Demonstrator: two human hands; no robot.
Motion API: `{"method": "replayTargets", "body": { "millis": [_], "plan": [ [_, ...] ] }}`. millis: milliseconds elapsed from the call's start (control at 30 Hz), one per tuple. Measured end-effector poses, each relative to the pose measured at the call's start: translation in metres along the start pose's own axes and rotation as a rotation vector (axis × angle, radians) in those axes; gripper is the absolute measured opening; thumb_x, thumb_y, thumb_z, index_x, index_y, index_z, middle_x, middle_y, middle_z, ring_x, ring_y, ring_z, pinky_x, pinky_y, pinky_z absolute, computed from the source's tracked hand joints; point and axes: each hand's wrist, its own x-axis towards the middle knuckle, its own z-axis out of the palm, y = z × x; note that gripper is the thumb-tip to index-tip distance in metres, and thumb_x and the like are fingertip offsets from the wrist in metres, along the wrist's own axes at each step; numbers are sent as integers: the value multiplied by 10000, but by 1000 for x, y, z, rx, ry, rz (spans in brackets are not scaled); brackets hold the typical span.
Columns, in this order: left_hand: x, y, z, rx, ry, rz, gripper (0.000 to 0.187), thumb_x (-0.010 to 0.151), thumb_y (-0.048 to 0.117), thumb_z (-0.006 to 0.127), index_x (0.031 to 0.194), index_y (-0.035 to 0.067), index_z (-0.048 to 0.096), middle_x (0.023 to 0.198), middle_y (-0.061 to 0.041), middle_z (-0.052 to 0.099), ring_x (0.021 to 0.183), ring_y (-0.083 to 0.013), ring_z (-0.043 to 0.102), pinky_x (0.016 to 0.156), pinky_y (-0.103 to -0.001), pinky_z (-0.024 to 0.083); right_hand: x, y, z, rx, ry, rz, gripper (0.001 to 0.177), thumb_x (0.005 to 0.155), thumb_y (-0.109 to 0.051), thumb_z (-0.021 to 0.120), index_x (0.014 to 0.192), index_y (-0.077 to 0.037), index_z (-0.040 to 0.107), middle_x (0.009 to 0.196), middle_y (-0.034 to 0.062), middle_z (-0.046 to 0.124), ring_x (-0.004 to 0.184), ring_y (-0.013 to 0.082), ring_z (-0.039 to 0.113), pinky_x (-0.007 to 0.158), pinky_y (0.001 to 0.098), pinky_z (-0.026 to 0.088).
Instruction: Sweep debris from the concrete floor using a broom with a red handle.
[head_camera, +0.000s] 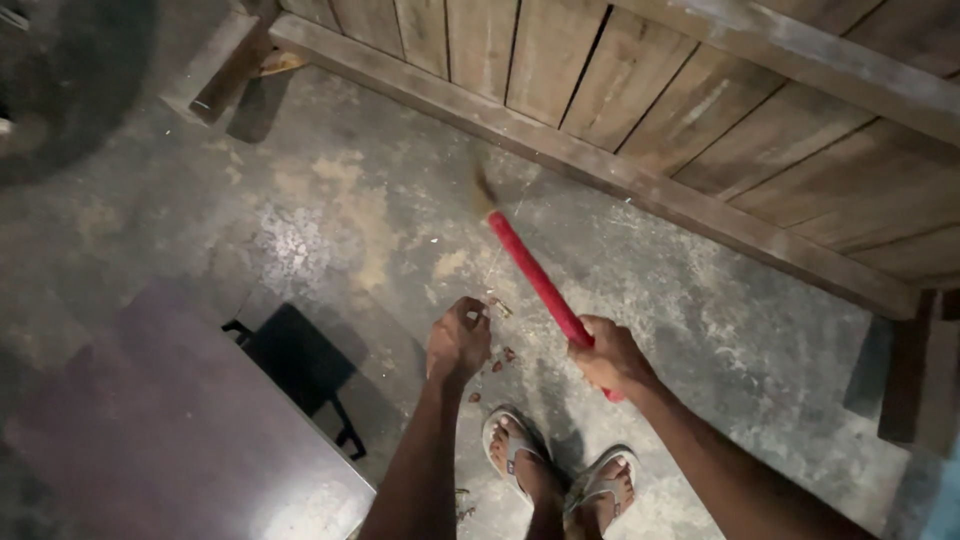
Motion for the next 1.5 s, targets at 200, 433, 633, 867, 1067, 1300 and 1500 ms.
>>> {"method": "replayTargets", "body": {
  "millis": [200,433,633,867,1067,1300,1500],
  "plan": [
    [11,-5,-3,71,68,78,288,970,350,646,1086,95,713,814,-203,764,683,-290,762,662,-403,569,-47,20,-10,123,12,-146,331,867,-183,698,1196,-164,667,608,22,613,454,124,582,430,328,512],
    [14,-11,-14,26,86,36,292,930,347,670,1078,99,709,847,-199,768,736,-320,771,700,-414,573,-31,47,1,95,210,44,321,891,-174,694,1208,-135,658,606,99,651,433,201,611,417,382,508],
    [20,-37,-21,18,145,184,238,914,218,633,1093,78,706,875,-205,756,800,-342,767,726,-420,589,-11,89,56,79,64,88,221,864,-120,706,1079,-72,728,624,70,663,469,187,643,431,371,528],
    [19,-47,-29,-147,81,-35,244,940,254,600,1111,98,678,832,-185,766,747,-310,801,669,-413,601,-53,-1,70,126,-228,40,204,879,-90,659,1083,-98,664,650,55,621,466,169,600,417,367,494],
    [23,-61,-24,40,277,174,198,937,247,668,1058,107,738,788,-180,767,699,-278,751,660,-398,574,-43,0,38,70,-164,-235,290,863,-91,688,1151,-103,660,662,17,612,517,121,587,430,317,487],
    [-6,-4,-44,-152,172,-77,254,960,270,609,1130,99,687,804,-224,743,696,-334,788,653,-443,595,1,2,-23,205,-43,-86,169,915,-174,683,1060,-89,695,609,50,570,443,174,525,420,373,424],
    [36,-47,-13,118,380,56,263,928,297,661,1124,144,745,946,-199,756,851,-357,721,744,-451,556,32,-14,-44,-130,-42,102,136,973,-181,642,1035,-60,658,614,161,610,435,227,557,413,390,426]
  ]
}}
